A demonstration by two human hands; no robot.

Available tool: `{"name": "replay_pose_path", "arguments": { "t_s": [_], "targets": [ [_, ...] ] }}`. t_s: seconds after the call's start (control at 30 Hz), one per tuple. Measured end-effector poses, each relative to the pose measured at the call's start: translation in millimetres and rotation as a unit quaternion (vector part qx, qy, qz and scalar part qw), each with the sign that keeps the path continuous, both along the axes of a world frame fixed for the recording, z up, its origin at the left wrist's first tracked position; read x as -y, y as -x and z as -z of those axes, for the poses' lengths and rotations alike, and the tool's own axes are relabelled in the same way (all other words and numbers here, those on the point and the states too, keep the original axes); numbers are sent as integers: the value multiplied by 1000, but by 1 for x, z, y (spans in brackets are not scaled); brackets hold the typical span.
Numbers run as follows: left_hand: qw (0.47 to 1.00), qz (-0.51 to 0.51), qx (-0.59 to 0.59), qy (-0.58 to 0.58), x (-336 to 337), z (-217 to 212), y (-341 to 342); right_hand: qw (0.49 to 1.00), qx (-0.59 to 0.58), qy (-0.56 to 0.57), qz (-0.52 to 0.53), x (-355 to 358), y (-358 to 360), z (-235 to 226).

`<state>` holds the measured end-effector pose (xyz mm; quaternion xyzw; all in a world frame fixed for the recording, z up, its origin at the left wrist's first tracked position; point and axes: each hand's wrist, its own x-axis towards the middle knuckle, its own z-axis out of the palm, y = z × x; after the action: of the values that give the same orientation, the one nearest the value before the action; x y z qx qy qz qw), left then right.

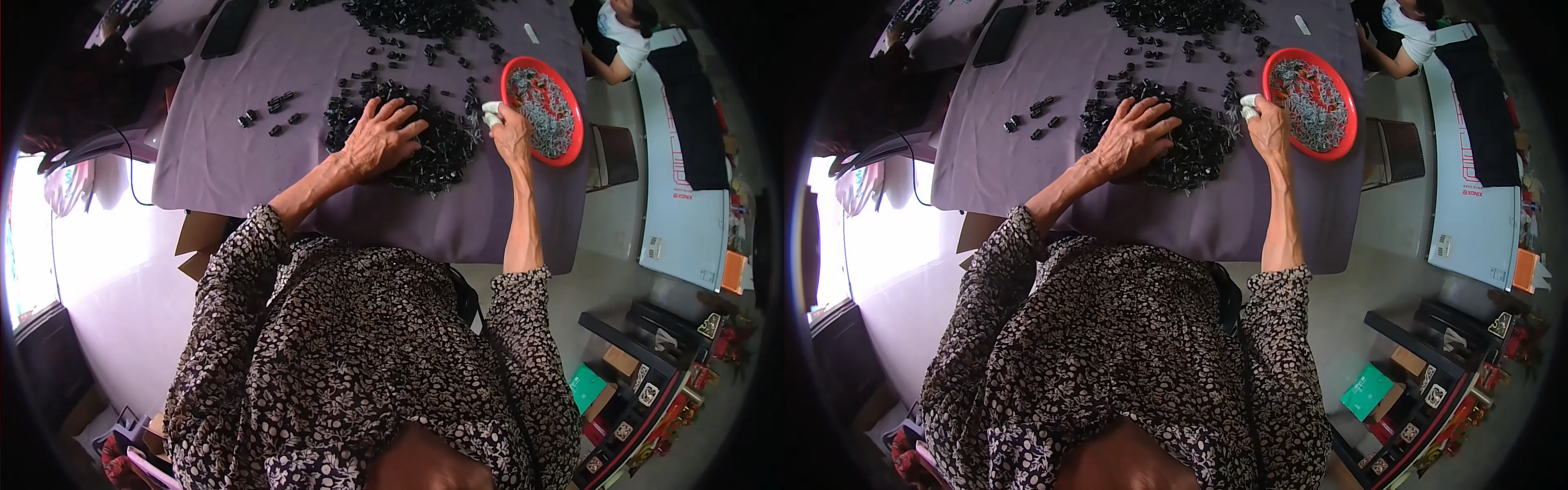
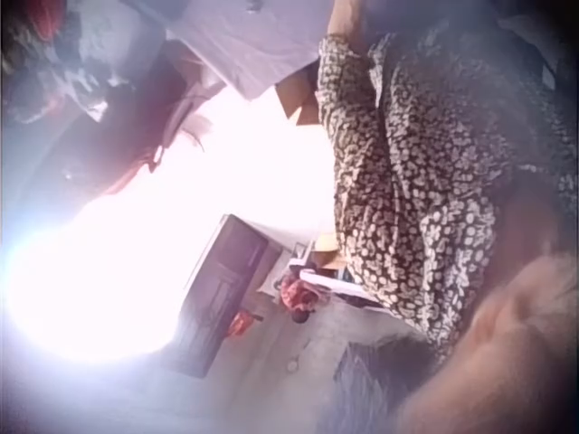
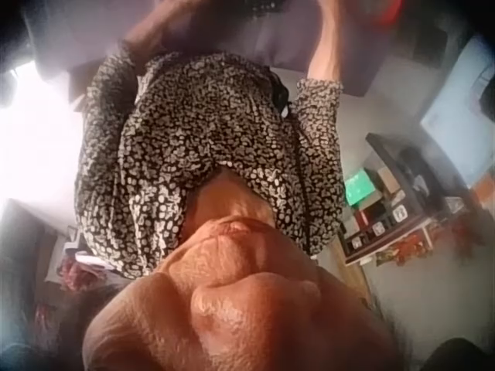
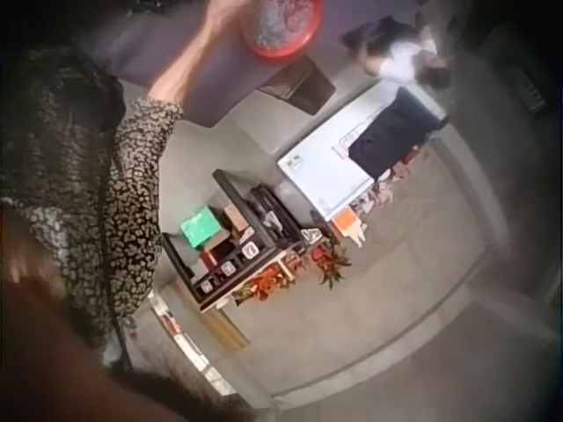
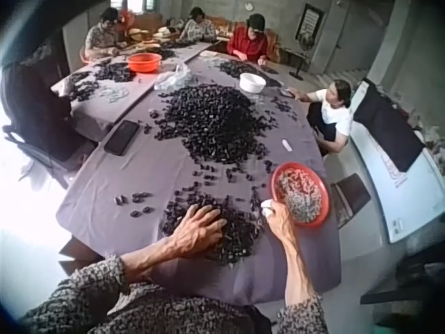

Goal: The person assembles small plastic components by inserting pins into them by hand.

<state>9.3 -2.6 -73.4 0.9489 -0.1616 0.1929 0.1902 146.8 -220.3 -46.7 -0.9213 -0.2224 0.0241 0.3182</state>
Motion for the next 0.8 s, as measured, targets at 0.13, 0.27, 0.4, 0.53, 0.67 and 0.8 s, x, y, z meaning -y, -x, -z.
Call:
{"name": "replay_pose_path", "arguments": {
  "t_s": [0.13, 0.27, 0.4, 0.53, 0.67, 0.8],
  "targets": [
    [1000, -8, -1, 10, -4, 2, -8, 997, 65, 27, -37, 9, 11, 9],
    [999, -24, 29, 32, -1, -5, -3, 996, 45, 68, -29, 2, 6, 11],
    [998, -15, 34, 49, 5, -18, 6, 993, 54, 95, -36, -4, -3, 17],
    [993, -9, 63, 104, 13, -31, 13, 995, 47, 75, -51, -2, 1, 15],
    [984, -10, 59, 166, 18, -35, 18, 999, -17, 10, -31, -2, 11, 4],
    [931, -36, -113, 346, 24, -45, 15, 997, -26, -49, -47, -7, 28, -18]
  ]
}}
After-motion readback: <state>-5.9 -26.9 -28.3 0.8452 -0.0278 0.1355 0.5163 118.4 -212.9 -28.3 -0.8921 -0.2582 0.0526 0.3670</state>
